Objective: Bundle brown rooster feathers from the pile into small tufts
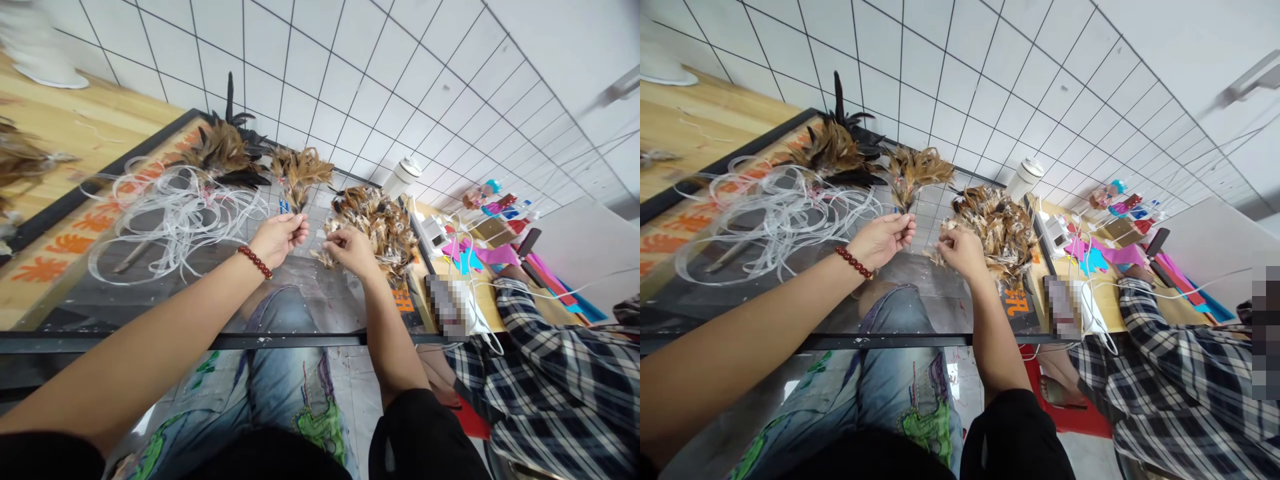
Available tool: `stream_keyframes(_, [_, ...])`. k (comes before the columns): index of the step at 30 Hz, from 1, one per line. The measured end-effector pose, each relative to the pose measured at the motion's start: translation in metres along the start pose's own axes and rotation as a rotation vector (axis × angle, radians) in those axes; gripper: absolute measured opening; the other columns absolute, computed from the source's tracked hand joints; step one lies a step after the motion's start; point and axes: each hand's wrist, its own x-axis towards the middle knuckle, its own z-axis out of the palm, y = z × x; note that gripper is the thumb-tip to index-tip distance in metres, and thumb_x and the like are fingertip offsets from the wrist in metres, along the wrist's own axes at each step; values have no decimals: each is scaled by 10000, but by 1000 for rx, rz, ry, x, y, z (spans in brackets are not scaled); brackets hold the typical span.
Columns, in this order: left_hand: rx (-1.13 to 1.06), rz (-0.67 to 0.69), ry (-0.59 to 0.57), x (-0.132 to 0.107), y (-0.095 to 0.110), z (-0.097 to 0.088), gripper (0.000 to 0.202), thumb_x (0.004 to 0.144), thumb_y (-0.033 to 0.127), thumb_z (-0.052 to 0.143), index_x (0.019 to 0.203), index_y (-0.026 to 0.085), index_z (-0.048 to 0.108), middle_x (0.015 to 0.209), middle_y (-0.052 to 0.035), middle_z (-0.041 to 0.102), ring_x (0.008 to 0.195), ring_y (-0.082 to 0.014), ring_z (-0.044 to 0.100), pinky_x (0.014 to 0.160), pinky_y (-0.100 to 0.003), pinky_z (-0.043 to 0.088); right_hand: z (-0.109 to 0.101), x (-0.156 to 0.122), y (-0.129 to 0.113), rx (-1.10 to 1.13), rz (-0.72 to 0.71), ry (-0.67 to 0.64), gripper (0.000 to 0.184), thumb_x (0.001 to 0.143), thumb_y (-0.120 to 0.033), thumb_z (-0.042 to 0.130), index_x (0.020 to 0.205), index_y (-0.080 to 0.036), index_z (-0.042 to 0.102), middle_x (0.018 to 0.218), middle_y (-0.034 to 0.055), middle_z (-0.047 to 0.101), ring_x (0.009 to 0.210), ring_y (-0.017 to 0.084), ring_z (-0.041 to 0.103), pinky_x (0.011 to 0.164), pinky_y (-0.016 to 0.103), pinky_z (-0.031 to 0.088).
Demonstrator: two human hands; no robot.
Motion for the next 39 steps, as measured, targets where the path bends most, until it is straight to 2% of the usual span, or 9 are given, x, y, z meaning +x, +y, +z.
stream_keyframes(4, [-13, -11, 13, 1, 0, -1, 81, 838, 84, 568, 782, 97, 624, 636, -16, 625, 518, -54, 581, 505, -152, 470, 1, 0, 1, 129, -26, -93, 167, 689, -352, 714, 747, -196, 711, 708, 12, 610, 703, 143, 536, 697, 280, 412])
stream_keyframes(10, [65, -45, -69, -7, -4, 2, 33, 801, 105, 630, 769, 99, 621, 753, -69, 689, 679, -108, 663, 697, -241, 540, 8, 5, -9, 876, 246, 81, 229, 690, -409, 695, 690, -182, 660, 629, -20, 595, 539, 79, 458, 546, 227, 376])
stream_keyframes(13, [129, -84, -106, -11, -6, 5, 63, 814, 106, 610, 753, 94, 617, 752, -81, 692, 708, -131, 679, 728, -271, 544, 13, 7, -15, 1034, 305, 105, 259, 623, -406, 750, 705, -179, 658, 613, -29, 592, 530, 71, 455, 541, 216, 384])
stream_keyframes(20, [224, -188, -123, -14, -8, 7, 67, 824, 107, 597, 772, 76, 626, 748, -121, 704, 646, -152, 687, 614, -245, 543, 27, 7, -19, 964, 173, 235, 219, 697, -388, 707, 754, -180, 671, 691, -16, 625, 641, 98, 531, 668, 244, 443])
stream_keyframes(25, [222, -169, -172, -14, -9, 7, 63, 793, 101, 635, 736, 73, 639, 684, -89, 678, 570, -116, 644, 575, -229, 534, 26, 5, -25, 870, 147, 242, 238, 693, -420, 705, 765, -196, 668, 741, 5, 648, 734, 140, 562, 751, 287, 472])
stream_keyframes(29, [284, -155, -247, -15, -8, 7, 168, 795, 128, 639, 634, 90, 608, 586, -43, 615, 519, -92, 597, 549, -213, 519, 22, 3, -29, 866, 128, 254, 220, 699, -412, 697, 760, -203, 663, 722, 3, 637, 706, 140, 554, 744, 296, 471])
stream_keyframes(33, [359, -223, -300, -15, -8, 6, 149, 794, 142, 643, 657, 89, 618, 603, -53, 617, 519, -112, 605, 559, -249, 527, 21, 4, -28, 821, 156, 261, 233, 706, -421, 682, 774, -201, 651, 764, 12, 640, 748, 146, 553, 769, 297, 466])
stream_keyframes(37, [261, -241, -250, -11, -6, 3, 128, 835, 161, 595, 724, 100, 615, 706, -87, 671, 631, -146, 667, 628, -268, 542, 17, 5, -17, 718, 135, 304, 256, 750, -423, 631, 857, -191, 635, 789, 13, 625, 713, 128, 537, 708, 262, 455])
stream_keyframes(39, [171, -195, -181, -8, -4, 1, 122, 861, 156, 557, 760, 111, 607, 751, -84, 686, 677, -137, 676, 659, -256, 544, 12, 4, -11, 592, 112, 211, 251, 760, -401, 625, 889, -186, 640, 755, 3, 603, 644, 112, 504, 641, 246, 430])
